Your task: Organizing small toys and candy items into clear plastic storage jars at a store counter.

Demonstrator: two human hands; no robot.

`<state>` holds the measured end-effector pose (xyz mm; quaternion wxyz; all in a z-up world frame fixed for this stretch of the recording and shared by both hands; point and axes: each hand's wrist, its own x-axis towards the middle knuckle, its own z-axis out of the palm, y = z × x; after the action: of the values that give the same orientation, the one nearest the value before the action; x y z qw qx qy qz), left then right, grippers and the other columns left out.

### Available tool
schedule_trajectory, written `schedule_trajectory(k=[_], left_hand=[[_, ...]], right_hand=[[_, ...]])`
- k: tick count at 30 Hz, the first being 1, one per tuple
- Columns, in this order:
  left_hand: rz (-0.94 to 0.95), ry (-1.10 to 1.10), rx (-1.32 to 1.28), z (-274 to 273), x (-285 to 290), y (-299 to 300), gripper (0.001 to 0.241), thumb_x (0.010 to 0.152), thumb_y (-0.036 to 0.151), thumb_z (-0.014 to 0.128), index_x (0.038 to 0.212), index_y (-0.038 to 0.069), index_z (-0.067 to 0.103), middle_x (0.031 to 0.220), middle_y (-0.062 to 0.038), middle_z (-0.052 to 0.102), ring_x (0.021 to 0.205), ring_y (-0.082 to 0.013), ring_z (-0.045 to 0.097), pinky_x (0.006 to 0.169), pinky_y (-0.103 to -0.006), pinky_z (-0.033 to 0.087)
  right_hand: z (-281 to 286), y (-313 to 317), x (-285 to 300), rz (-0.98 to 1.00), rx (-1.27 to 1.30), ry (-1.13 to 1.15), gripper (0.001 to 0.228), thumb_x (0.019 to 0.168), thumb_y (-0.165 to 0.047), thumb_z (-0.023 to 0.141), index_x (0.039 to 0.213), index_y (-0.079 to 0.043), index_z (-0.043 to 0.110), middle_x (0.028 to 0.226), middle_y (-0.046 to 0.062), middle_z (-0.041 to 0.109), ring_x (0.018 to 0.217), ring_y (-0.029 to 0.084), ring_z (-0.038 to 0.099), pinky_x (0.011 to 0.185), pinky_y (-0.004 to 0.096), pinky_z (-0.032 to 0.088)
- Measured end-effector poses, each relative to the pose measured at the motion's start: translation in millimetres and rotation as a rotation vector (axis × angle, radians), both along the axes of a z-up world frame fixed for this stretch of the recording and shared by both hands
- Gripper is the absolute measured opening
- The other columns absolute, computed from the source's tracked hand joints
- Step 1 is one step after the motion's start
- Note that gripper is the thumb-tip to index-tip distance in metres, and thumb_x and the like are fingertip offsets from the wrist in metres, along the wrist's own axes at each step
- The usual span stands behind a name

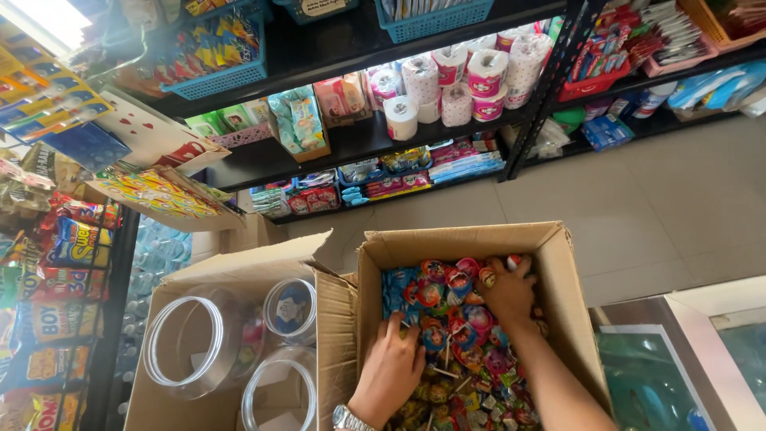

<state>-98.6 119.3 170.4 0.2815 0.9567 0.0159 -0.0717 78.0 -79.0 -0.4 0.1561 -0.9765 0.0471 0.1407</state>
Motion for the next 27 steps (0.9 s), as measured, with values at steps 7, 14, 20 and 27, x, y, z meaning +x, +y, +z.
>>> schedule_trajectory(k=[7,14,20,27], left_hand=[[-0.037,-0.021,0.015,-2,-1,-1,0.031,0.09,0.014,0.066,0.116,-0.001,0.062,0.134,-0.026,0.047,0.115,-0.0437,0.052,0.092,-0.0507,0.049],[-0.042,0.008,0.044,-7,0,-4,0.03,0.093,0.019,0.065,0.117,0.001,0.063,0.131,-0.023,0.051,0.114,-0.0415,0.053,0.094,-0.0508,0.049],[0.09,0.038,-0.389,-23,3,-22,0.046,0.1,0.04,0.054,0.13,0.005,0.061,0.134,-0.019,0.059,0.122,-0.0351,0.058,0.102,-0.044,0.048],[0.574,0.537,-2.024,7,7,-49,0.06,0.096,0.059,0.039,0.136,0.019,0.059,0.13,-0.012,0.067,0.121,-0.029,0.063,0.102,-0.0477,0.05]], right_hand=[[3,-9,-7,-0.097,0.074,-0.103,0.068,0.072,-0.045,0.083,0.136,-0.036,0.062,0.158,0.021,0.029,0.121,0.049,0.056,0.094,0.052,0.057],[-47,-33,-13,-0.252,0.355,-0.234,0.067,0.071,-0.044,0.09,0.126,-0.012,0.071,0.131,0.029,0.055,0.108,0.043,0.065,0.093,0.049,0.055],[40,-13,-68,-0.433,1.341,0.014,0.054,0.075,-0.035,0.083,0.12,-0.01,0.069,0.109,0.021,0.074,0.092,0.031,0.073,0.078,0.05,0.061],[181,48,-168,0.139,1.151,-0.472,0.045,0.081,-0.042,0.079,0.116,-0.014,0.07,0.135,0.016,0.061,0.121,0.028,0.065,0.102,0.046,0.053]])
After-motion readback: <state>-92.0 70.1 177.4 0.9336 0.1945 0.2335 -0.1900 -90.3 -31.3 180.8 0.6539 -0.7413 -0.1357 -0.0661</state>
